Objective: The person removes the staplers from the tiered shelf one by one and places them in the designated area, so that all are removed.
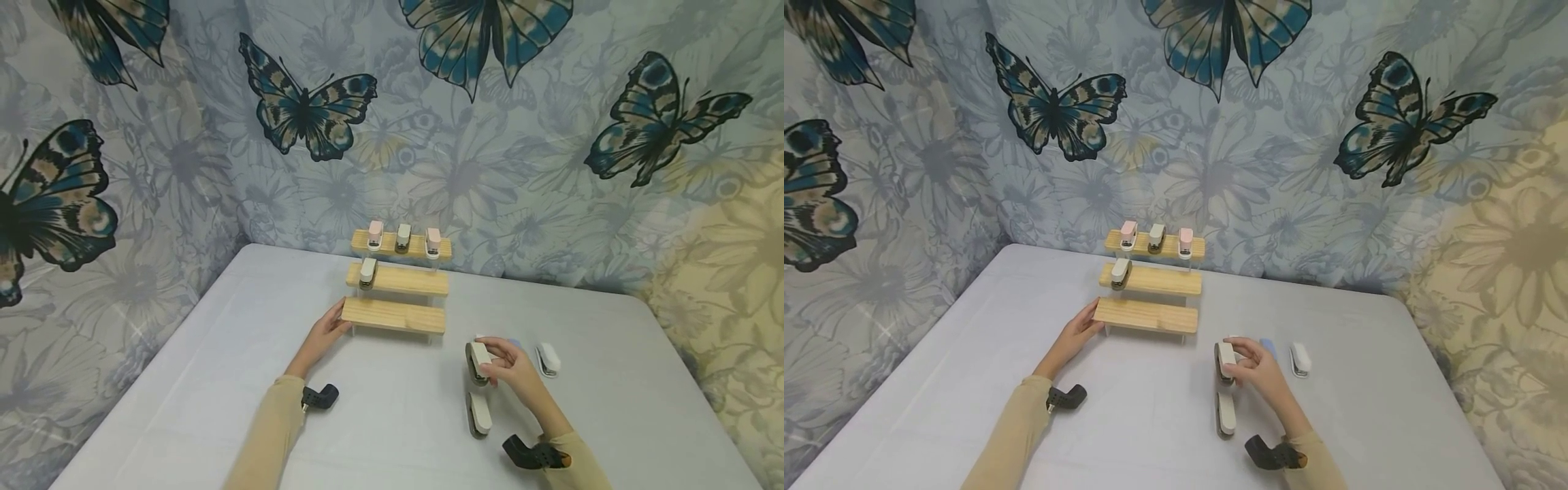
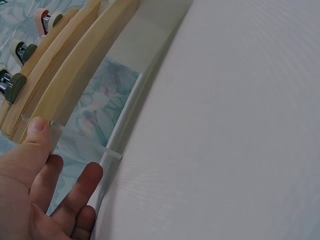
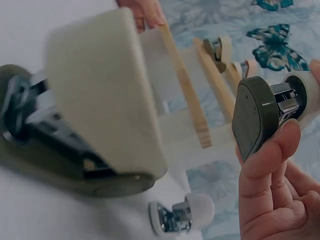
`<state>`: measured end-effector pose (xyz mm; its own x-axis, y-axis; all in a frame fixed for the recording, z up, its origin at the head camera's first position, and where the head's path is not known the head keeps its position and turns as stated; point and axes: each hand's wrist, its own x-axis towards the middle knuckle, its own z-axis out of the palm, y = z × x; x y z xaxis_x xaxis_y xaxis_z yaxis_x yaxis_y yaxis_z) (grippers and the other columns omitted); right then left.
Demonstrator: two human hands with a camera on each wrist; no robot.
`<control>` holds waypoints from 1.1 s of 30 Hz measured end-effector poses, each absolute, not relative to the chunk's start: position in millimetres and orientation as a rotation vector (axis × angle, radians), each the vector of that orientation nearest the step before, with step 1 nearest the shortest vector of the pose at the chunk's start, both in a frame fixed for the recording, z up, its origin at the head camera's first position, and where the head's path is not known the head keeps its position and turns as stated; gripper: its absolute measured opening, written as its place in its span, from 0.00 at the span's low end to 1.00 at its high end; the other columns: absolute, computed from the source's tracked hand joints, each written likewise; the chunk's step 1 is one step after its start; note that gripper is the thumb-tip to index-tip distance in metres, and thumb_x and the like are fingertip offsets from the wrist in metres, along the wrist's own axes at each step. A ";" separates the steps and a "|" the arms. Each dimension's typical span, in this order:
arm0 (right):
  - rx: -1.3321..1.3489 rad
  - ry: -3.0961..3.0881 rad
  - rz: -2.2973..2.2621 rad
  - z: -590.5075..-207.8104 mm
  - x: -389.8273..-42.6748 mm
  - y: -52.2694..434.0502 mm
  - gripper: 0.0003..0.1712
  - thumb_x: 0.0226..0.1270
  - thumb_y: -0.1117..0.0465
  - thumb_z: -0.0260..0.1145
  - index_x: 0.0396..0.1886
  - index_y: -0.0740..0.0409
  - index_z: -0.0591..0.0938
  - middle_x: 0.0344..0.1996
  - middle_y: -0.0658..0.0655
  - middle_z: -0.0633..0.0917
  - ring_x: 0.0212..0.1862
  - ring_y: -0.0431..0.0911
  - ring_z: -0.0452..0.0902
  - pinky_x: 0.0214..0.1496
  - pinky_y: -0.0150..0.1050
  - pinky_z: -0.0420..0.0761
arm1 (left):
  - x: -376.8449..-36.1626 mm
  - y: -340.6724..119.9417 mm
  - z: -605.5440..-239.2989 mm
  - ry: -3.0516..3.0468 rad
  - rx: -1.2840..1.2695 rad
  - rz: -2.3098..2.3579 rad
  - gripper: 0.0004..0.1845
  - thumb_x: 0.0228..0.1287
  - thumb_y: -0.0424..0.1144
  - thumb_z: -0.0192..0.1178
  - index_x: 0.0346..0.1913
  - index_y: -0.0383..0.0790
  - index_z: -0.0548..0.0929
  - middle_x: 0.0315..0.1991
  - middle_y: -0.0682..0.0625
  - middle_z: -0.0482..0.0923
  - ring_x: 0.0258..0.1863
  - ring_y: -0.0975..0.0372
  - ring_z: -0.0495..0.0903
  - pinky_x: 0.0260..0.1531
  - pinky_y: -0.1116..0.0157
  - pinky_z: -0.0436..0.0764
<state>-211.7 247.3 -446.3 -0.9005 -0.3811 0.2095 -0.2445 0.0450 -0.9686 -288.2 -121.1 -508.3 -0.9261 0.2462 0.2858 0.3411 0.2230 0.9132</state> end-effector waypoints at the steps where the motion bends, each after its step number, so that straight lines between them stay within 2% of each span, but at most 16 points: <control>1: -0.650 2.206 -1.991 -448.5 -209.8 250.2 0.23 0.49 0.71 0.56 0.48 0.68 0.64 0.46 0.65 0.67 0.14 0.43 0.67 0.15 0.38 0.70 | -287.8 -120.7 -508.3 -2.391 -0.577 -1.826 0.31 0.52 0.45 0.49 0.58 0.44 0.51 0.57 0.49 0.49 0.46 0.58 0.64 0.42 0.66 0.65; 9: -0.475 2.288 -1.937 -468.3 -197.2 274.1 0.24 0.50 0.67 0.57 0.49 0.62 0.65 0.49 0.60 0.65 0.14 0.43 0.66 0.14 0.39 0.68 | -288.7 -116.3 -507.1 -2.395 -0.525 -1.825 0.30 0.51 0.46 0.50 0.58 0.50 0.53 0.56 0.52 0.50 0.46 0.59 0.63 0.42 0.67 0.65; 17: -0.414 2.213 -1.930 -462.6 -178.5 278.3 0.25 0.49 0.70 0.56 0.49 0.69 0.62 0.49 0.70 0.61 0.13 0.40 0.64 0.11 0.38 0.67 | -289.2 -117.6 -507.0 -2.425 -0.511 -1.806 0.31 0.51 0.47 0.50 0.58 0.47 0.52 0.56 0.54 0.50 0.47 0.60 0.63 0.42 0.67 0.65; 21: -0.392 2.209 -1.955 -470.9 -172.8 280.2 0.25 0.48 0.73 0.55 0.48 0.72 0.62 0.47 0.71 0.63 0.12 0.39 0.64 0.10 0.38 0.68 | -288.5 -119.3 -508.4 -2.435 -0.500 -1.801 0.31 0.50 0.48 0.50 0.58 0.50 0.52 0.56 0.55 0.50 0.47 0.62 0.62 0.43 0.68 0.64; 25: -0.322 2.260 -1.920 -476.2 -166.4 280.1 0.24 0.46 0.72 0.58 0.46 0.70 0.64 0.45 0.69 0.66 0.12 0.39 0.65 0.09 0.38 0.68 | -287.9 -120.9 -510.0 -2.436 -0.510 -1.802 0.30 0.51 0.48 0.49 0.58 0.53 0.52 0.56 0.54 0.51 0.46 0.61 0.64 0.43 0.67 0.65; 33: -0.216 2.283 -1.819 -479.2 -160.9 283.0 0.27 0.46 0.68 0.59 0.48 0.67 0.63 0.46 0.70 0.64 0.10 0.39 0.63 0.09 0.37 0.68 | -290.0 -120.1 -512.4 -2.405 -0.516 -1.825 0.30 0.51 0.47 0.50 0.57 0.55 0.52 0.56 0.52 0.51 0.44 0.60 0.66 0.41 0.67 0.66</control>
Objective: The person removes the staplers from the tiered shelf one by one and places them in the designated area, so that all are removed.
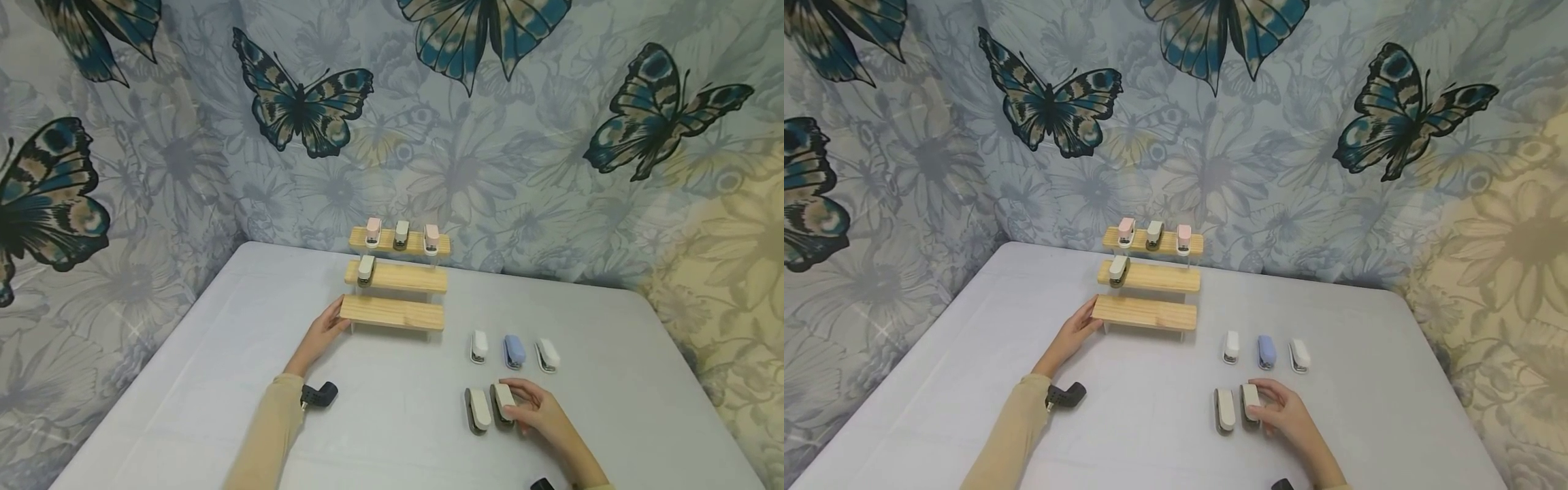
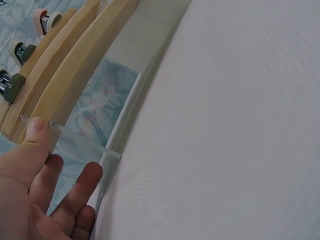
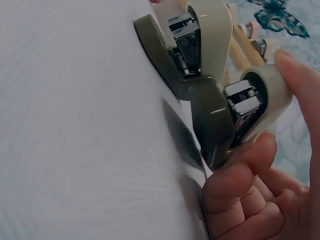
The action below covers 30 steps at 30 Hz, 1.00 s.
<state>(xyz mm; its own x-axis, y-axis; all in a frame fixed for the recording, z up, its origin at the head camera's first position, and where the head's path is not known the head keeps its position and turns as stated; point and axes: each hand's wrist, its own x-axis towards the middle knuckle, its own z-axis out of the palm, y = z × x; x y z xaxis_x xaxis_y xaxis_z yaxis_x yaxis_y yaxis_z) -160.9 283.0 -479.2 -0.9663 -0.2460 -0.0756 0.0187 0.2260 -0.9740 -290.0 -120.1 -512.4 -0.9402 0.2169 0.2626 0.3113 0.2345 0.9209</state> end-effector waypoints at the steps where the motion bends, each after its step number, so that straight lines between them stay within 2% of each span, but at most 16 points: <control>1: -0.219 2.285 -1.811 -479.5 -160.6 283.3 0.27 0.46 0.68 0.60 0.48 0.67 0.63 0.47 0.71 0.63 0.10 0.40 0.63 0.09 0.37 0.67 | -290.2 -120.2 -512.6 -2.406 -0.519 -1.823 0.30 0.51 0.47 0.50 0.57 0.55 0.52 0.56 0.52 0.51 0.44 0.60 0.65 0.41 0.67 0.66; 11: -0.272 2.334 -1.739 -477.3 -159.5 285.9 0.31 0.41 0.65 0.64 0.48 0.65 0.64 0.47 0.72 0.62 0.08 0.41 0.62 0.08 0.37 0.67 | -289.9 -121.0 -511.1 -2.422 -0.554 -1.802 0.30 0.52 0.46 0.48 0.58 0.51 0.51 0.56 0.52 0.50 0.45 0.59 0.65 0.41 0.66 0.66; 20: -0.273 2.327 -1.665 -472.3 -157.1 301.6 0.30 0.43 0.65 0.62 0.49 0.66 0.62 0.44 0.69 0.65 0.10 0.41 0.64 0.11 0.36 0.69 | -289.4 -119.8 -511.4 -2.411 -0.566 -1.830 0.31 0.52 0.46 0.48 0.59 0.49 0.49 0.57 0.51 0.49 0.47 0.60 0.63 0.42 0.68 0.65; 21: -0.267 2.319 -1.656 -471.8 -156.6 303.8 0.31 0.44 0.65 0.62 0.49 0.66 0.62 0.42 0.68 0.66 0.10 0.41 0.64 0.12 0.37 0.69 | -289.4 -119.6 -511.5 -2.406 -0.569 -1.828 0.31 0.52 0.45 0.48 0.59 0.49 0.50 0.57 0.51 0.50 0.47 0.60 0.63 0.42 0.68 0.65; 24: -0.233 2.310 -1.594 -469.1 -154.5 310.4 0.31 0.46 0.63 0.60 0.51 0.63 0.60 0.27 0.64 0.73 0.11 0.42 0.65 0.14 0.37 0.69 | -289.5 -118.8 -511.6 -2.402 -0.569 -1.827 0.30 0.52 0.45 0.48 0.58 0.49 0.50 0.57 0.50 0.50 0.46 0.59 0.63 0.41 0.67 0.66; 26: -0.216 2.312 -1.552 -467.7 -152.9 314.9 0.31 0.47 0.61 0.60 0.52 0.62 0.59 0.16 0.59 0.73 0.11 0.43 0.65 0.16 0.37 0.70 | -289.4 -118.3 -511.2 -2.407 -0.554 -1.834 0.31 0.52 0.45 0.49 0.58 0.49 0.50 0.56 0.51 0.50 0.45 0.59 0.64 0.41 0.67 0.66; 28: -0.211 2.304 -1.529 -466.6 -151.8 318.8 0.31 0.48 0.61 0.59 0.53 0.61 0.59 0.13 0.57 0.72 0.12 0.43 0.66 0.16 0.38 0.70 | -289.2 -118.2 -510.6 -2.412 -0.531 -1.833 0.31 0.51 0.46 0.49 0.58 0.48 0.51 0.56 0.52 0.51 0.45 0.60 0.65 0.40 0.67 0.67; 30: -0.234 2.280 -1.541 -467.1 -151.6 321.9 0.31 0.49 0.62 0.58 0.53 0.63 0.58 0.18 0.57 0.72 0.12 0.43 0.66 0.16 0.38 0.70 | -288.7 -118.2 -509.3 -2.420 -0.504 -1.826 0.31 0.51 0.47 0.49 0.58 0.48 0.52 0.56 0.53 0.52 0.44 0.61 0.65 0.40 0.67 0.67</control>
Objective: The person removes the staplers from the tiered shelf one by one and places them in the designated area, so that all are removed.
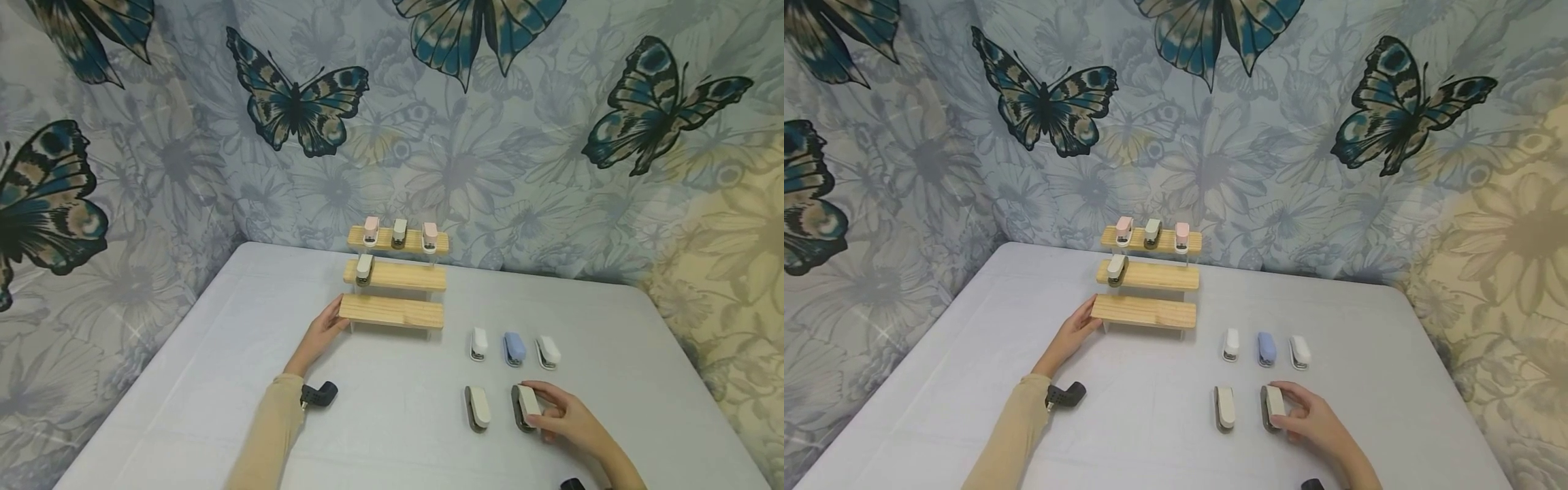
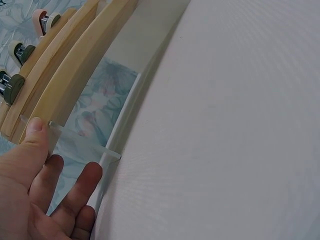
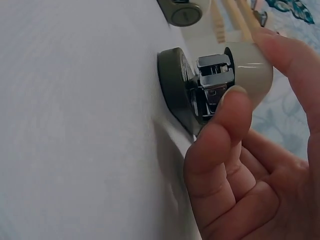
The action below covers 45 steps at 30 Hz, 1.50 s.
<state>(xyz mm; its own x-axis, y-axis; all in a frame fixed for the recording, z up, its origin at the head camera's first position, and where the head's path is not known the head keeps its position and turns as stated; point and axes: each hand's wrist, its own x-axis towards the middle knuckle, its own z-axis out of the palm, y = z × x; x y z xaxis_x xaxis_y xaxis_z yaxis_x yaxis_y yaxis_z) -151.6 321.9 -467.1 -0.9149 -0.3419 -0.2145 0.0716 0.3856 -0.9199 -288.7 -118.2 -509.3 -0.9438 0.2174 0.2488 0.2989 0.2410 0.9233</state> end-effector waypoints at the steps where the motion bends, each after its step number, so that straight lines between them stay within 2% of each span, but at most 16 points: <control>1: -0.246 2.265 -1.547 -467.2 -151.8 323.0 0.31 0.50 0.62 0.58 0.53 0.63 0.58 0.21 0.58 0.72 0.13 0.44 0.67 0.16 0.38 0.70 | -288.8 -118.3 -509.0 -2.422 -0.490 -1.825 0.31 0.50 0.47 0.50 0.58 0.48 0.52 0.55 0.54 0.52 0.44 0.61 0.65 0.40 0.67 0.67; 3: -0.276 2.231 -1.566 -467.6 -152.3 323.9 0.31 0.50 0.63 0.57 0.54 0.63 0.57 0.27 0.60 0.71 0.13 0.44 0.67 0.16 0.39 0.71 | -289.0 -118.5 -508.4 -2.423 -0.487 -1.815 0.31 0.50 0.47 0.50 0.58 0.47 0.53 0.55 0.54 0.53 0.44 0.62 0.65 0.41 0.66 0.67; 7: -0.304 2.196 -1.580 -468.2 -152.9 323.8 0.31 0.51 0.64 0.56 0.55 0.63 0.55 0.28 0.63 0.71 0.13 0.46 0.67 0.17 0.40 0.71 | -289.7 -118.5 -509.0 -2.432 -0.511 -1.810 0.31 0.51 0.47 0.49 0.58 0.47 0.51 0.56 0.54 0.52 0.46 0.61 0.63 0.42 0.66 0.65; 9: -0.295 2.206 -1.581 -468.3 -152.5 323.2 0.31 0.51 0.64 0.56 0.55 0.63 0.55 0.33 0.65 0.70 0.13 0.46 0.67 0.16 0.40 0.71 | -289.8 -118.5 -509.4 -2.430 -0.529 -1.806 0.31 0.52 0.47 0.49 0.58 0.47 0.51 0.56 0.53 0.51 0.47 0.61 0.62 0.43 0.66 0.65; 11: -0.254 2.227 -1.573 -468.1 -152.3 322.4 0.32 0.50 0.63 0.57 0.55 0.62 0.56 0.41 0.65 0.66 0.13 0.46 0.67 0.16 0.40 0.71 | -289.9 -118.5 -509.4 -2.426 -0.529 -1.805 0.31 0.52 0.47 0.49 0.58 0.46 0.51 0.56 0.52 0.51 0.47 0.61 0.62 0.42 0.66 0.65; 15: -0.198 2.259 -1.552 -469.0 -152.9 321.7 0.33 0.49 0.61 0.58 0.55 0.60 0.57 0.48 0.65 0.60 0.12 0.46 0.67 0.16 0.40 0.71 | -290.1 -119.1 -508.2 -2.414 -0.530 -1.805 0.31 0.52 0.46 0.49 0.58 0.46 0.51 0.56 0.51 0.51 0.47 0.60 0.63 0.42 0.66 0.65; 17: -0.205 2.268 -1.536 -469.8 -153.5 321.8 0.33 0.49 0.61 0.58 0.55 0.59 0.57 0.44 0.65 0.63 0.11 0.45 0.67 0.16 0.39 0.71 | -290.1 -119.8 -507.3 -2.420 -0.525 -1.803 0.31 0.52 0.46 0.49 0.59 0.46 0.50 0.56 0.51 0.51 0.46 0.60 0.63 0.41 0.66 0.66; 18: -0.220 2.272 -1.526 -470.5 -153.8 322.0 0.33 0.49 0.61 0.58 0.55 0.60 0.56 0.39 0.66 0.67 0.11 0.45 0.66 0.16 0.39 0.71 | -289.7 -120.3 -506.7 -2.421 -0.526 -1.804 0.31 0.52 0.46 0.49 0.59 0.46 0.50 0.56 0.51 0.52 0.46 0.60 0.64 0.41 0.67 0.66; 21: -0.249 2.273 -1.504 -469.7 -154.0 320.5 0.33 0.51 0.61 0.57 0.56 0.60 0.55 0.29 0.64 0.71 0.11 0.45 0.66 0.15 0.39 0.71 | -288.2 -122.1 -504.5 -2.418 -0.520 -1.826 0.31 0.52 0.45 0.49 0.59 0.44 0.50 0.56 0.50 0.52 0.45 0.59 0.64 0.41 0.66 0.66; 23: -0.274 2.276 -1.490 -465.3 -152.5 317.6 0.33 0.52 0.62 0.56 0.56 0.61 0.54 0.28 0.63 0.71 0.11 0.46 0.66 0.16 0.38 0.70 | -288.3 -123.3 -505.7 -2.409 -0.517 -1.834 0.31 0.52 0.44 0.49 0.58 0.44 0.51 0.55 0.50 0.52 0.45 0.59 0.65 0.41 0.65 0.66; 28: -0.284 2.278 -1.492 -454.1 -146.6 310.9 0.33 0.52 0.64 0.55 0.56 0.64 0.52 0.44 0.67 0.65 0.12 0.49 0.66 0.16 0.39 0.71 | -289.0 -123.7 -510.4 -2.404 -0.534 -1.818 0.31 0.52 0.45 0.49 0.58 0.46 0.50 0.56 0.51 0.52 0.47 0.60 0.63 0.42 0.65 0.65; 30: -0.278 2.269 -1.499 -455.7 -146.4 311.9 0.33 0.52 0.64 0.55 0.56 0.64 0.52 0.46 0.67 0.63 0.13 0.49 0.66 0.16 0.39 0.71 | -288.4 -123.1 -510.3 -2.405 -0.537 -1.813 0.31 0.52 0.45 0.49 0.58 0.46 0.50 0.56 0.51 0.51 0.47 0.59 0.62 0.42 0.65 0.65; 35: -0.271 2.285 -1.495 -463.9 -147.9 316.7 0.33 0.52 0.63 0.55 0.57 0.62 0.53 0.48 0.65 0.62 0.12 0.48 0.66 0.15 0.39 0.71 | -287.8 -122.2 -509.6 -2.406 -0.552 -1.813 0.31 0.52 0.46 0.49 0.59 0.46 0.50 0.56 0.50 0.51 0.47 0.59 0.62 0.42 0.66 0.65; 41: -0.228 2.347 -1.467 -466.4 -146.3 317.6 0.33 0.50 0.60 0.57 0.56 0.60 0.55 0.44 0.65 0.65 0.12 0.46 0.66 0.15 0.38 0.70 | -286.9 -120.5 -507.9 -2.392 -0.577 -1.838 0.31 0.53 0.45 0.48 0.59 0.44 0.50 0.56 0.50 0.51 0.47 0.59 0.63 0.42 0.66 0.65; 45: -0.211 2.375 -1.457 -463.5 -144.6 317.6 0.34 0.49 0.59 0.58 0.56 0.58 0.56 0.47 0.63 0.63 0.13 0.46 0.67 0.16 0.37 0.71 | -287.2 -119.2 -508.4 -2.390 -0.576 -1.840 0.31 0.53 0.45 0.48 0.59 0.44 0.50 0.56 0.50 0.51 0.47 0.59 0.63 0.42 0.66 0.65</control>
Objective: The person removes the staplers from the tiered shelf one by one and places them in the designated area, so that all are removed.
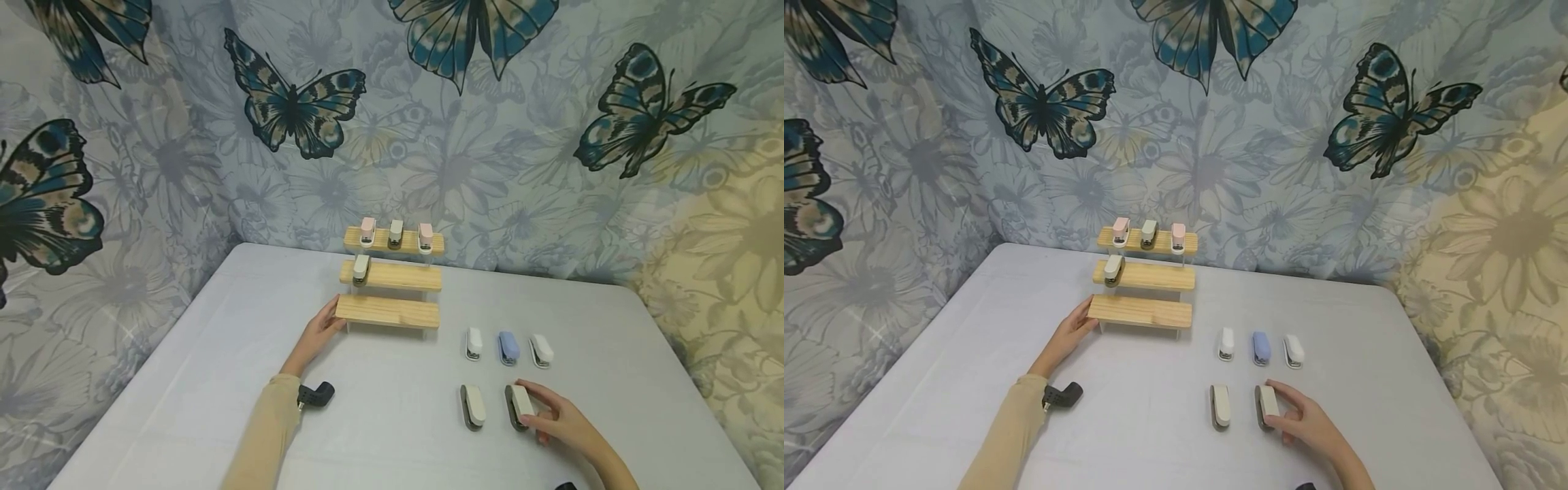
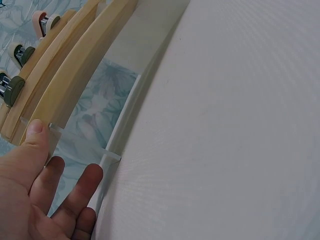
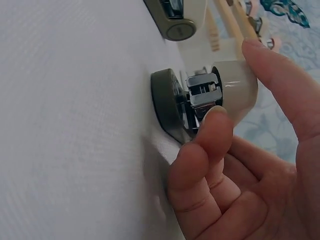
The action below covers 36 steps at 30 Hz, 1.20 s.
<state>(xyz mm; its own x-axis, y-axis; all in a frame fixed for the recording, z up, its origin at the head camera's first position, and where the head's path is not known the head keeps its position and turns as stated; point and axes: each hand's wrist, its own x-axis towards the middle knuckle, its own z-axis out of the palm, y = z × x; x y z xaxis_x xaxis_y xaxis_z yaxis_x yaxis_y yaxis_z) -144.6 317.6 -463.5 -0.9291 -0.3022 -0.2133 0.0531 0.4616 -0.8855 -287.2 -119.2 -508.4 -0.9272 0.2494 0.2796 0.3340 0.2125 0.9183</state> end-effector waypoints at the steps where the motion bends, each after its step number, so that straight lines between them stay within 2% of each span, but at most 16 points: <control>1: -0.212 2.377 -1.463 -462.1 -144.4 317.8 0.34 0.49 0.59 0.58 0.56 0.57 0.56 0.44 0.64 0.67 0.13 0.46 0.68 0.17 0.37 0.71 | -287.4 -119.2 -508.5 -2.389 -0.572 -1.841 0.31 0.53 0.45 0.49 0.59 0.44 0.50 0.56 0.50 0.51 0.47 0.59 0.62 0.42 0.66 0.65; 7: -0.295 2.314 -1.610 -453.3 -149.8 324.1 0.32 0.51 0.64 0.56 0.57 0.54 0.54 0.45 0.62 0.68 0.12 0.47 0.66 0.16 0.39 0.70 | -287.6 -117.6 -510.4 -2.393 -0.562 -1.840 0.30 0.52 0.45 0.49 0.58 0.47 0.51 0.56 0.50 0.51 0.47 0.58 0.63 0.42 0.66 0.66; 8: -0.322 2.305 -1.627 -453.0 -152.0 325.2 0.32 0.52 0.64 0.55 0.57 0.55 0.54 0.43 0.61 0.69 0.12 0.48 0.66 0.16 0.40 0.69 | -287.6 -117.2 -510.8 -2.396 -0.563 -1.840 0.31 0.52 0.45 0.49 0.58 0.47 0.50 0.56 0.50 0.51 0.47 0.58 0.63 0.42 0.66 0.66; 9: -0.361 2.295 -1.634 -454.6 -155.0 327.2 0.32 0.53 0.65 0.54 0.57 0.55 0.54 0.37 0.63 0.72 0.12 0.49 0.66 0.16 0.40 0.69 | -287.8 -116.8 -511.2 -2.398 -0.555 -1.841 0.30 0.52 0.45 0.49 0.58 0.48 0.51 0.56 0.50 0.51 0.47 0.58 0.63 0.41 0.66 0.66; 10: -0.381 2.300 -1.630 -457.1 -158.7 329.1 0.31 0.53 0.64 0.54 0.57 0.54 0.54 0.41 0.60 0.71 0.12 0.49 0.65 0.15 0.41 0.68 | -288.0 -116.4 -511.5 -2.396 -0.548 -1.848 0.30 0.52 0.45 0.49 0.58 0.48 0.51 0.56 0.50 0.52 0.47 0.58 0.63 0.41 0.66 0.66; 14: -0.533 2.340 -1.638 -478.8 -179.9 338.7 0.30 0.55 0.64 0.52 0.57 0.52 0.54 0.44 0.57 0.69 0.11 0.47 0.65 0.13 0.40 0.67 | -289.0 -115.5 -511.8 -2.403 -0.529 -1.855 0.31 0.51 0.46 0.49 0.58 0.49 0.51 0.56 0.51 0.52 0.47 0.59 0.62 0.42 0.65 0.65; 16: -0.581 2.380 -1.633 -484.9 -191.2 338.0 0.30 0.55 0.64 0.52 0.57 0.51 0.55 0.54 0.53 0.57 0.12 0.45 0.65 0.11 0.38 0.66 | -289.1 -115.5 -510.9 -2.408 -0.507 -1.854 0.31 0.51 0.47 0.50 0.58 0.50 0.52 0.55 0.53 0.53 0.48 0.60 0.62 0.43 0.65 0.64; 17: -0.606 2.396 -1.629 -483.3 -195.7 334.5 0.29 0.55 0.64 0.52 0.57 0.51 0.55 0.54 0.54 0.57 0.12 0.45 0.65 0.12 0.37 0.67 | -289.1 -115.8 -510.6 -2.413 -0.504 -1.842 0.31 0.51 0.47 0.50 0.58 0.50 0.52 0.55 0.53 0.53 0.48 0.60 0.62 0.43 0.65 0.64; 19: -0.625 2.404 -1.618 -467.4 -200.6 320.1 0.29 0.55 0.64 0.52 0.57 0.51 0.55 0.54 0.56 0.56 0.13 0.47 0.65 0.13 0.38 0.67 | -288.9 -116.6 -510.0 -2.420 -0.498 -1.834 0.31 0.51 0.48 0.49 0.58 0.50 0.52 0.55 0.53 0.53 0.47 0.61 0.62 0.42 0.66 0.65; 24: -0.707 2.408 -1.588 -415.8 -208.7 276.6 0.29 0.54 0.66 0.53 0.57 0.53 0.56 0.53 0.55 0.59 0.13 0.50 0.65 0.17 0.41 0.69 | -288.4 -120.0 -511.2 -2.407 -0.553 -1.822 0.31 0.52 0.46 0.49 0.58 0.49 0.51 0.56 0.49 0.52 0.45 0.58 0.65 0.41 0.65 0.67; 28: -0.701 2.437 -1.568 -399.7 -221.4 256.5 0.30 0.53 0.63 0.55 0.56 0.50 0.57 0.51 0.52 0.61 0.14 0.50 0.66 0.18 0.43 0.68 | -288.5 -121.1 -512.3 -2.398 -0.552 -1.831 0.31 0.52 0.46 0.49 0.58 0.47 0.51 0.56 0.49 0.53 0.44 0.58 0.65 0.41 0.65 0.67; 30: -0.799 2.396 -1.610 -421.5 -243.8 262.7 0.29 0.53 0.58 0.54 0.56 0.49 0.57 0.51 0.52 0.61 0.16 0.47 0.67 0.22 0.41 0.68 | -288.6 -121.0 -512.1 -2.399 -0.542 -1.838 0.31 0.52 0.46 0.49 0.58 0.47 0.51 0.56 0.49 0.53 0.44 0.58 0.65 0.41 0.65 0.66; 34: -0.855 2.406 -1.610 -439.4 -268.6 259.6 0.31 0.52 0.57 0.55 0.57 0.47 0.57 0.50 0.53 0.61 0.16 0.46 0.67 0.27 0.40 0.67 | -288.5 -119.9 -510.8 -2.396 -0.519 -1.845 0.31 0.51 0.47 0.50 0.58 0.48 0.52 0.55 0.50 0.53 0.45 0.59 0.65 0.41 0.65 0.66; 36: -0.861 2.434 -1.591 -451.6 -280.5 257.5 0.31 0.53 0.59 0.55 0.57 0.47 0.55 0.51 0.53 0.60 0.15 0.46 0.67 0.26 0.39 0.67 | -288.3 -119.7 -510.2 -2.401 -0.529 -1.841 0.31 0.51 0.47 0.49 0.58 0.50 0.52 0.55 0.50 0.53 0.45 0.59 0.65 0.41 0.65 0.66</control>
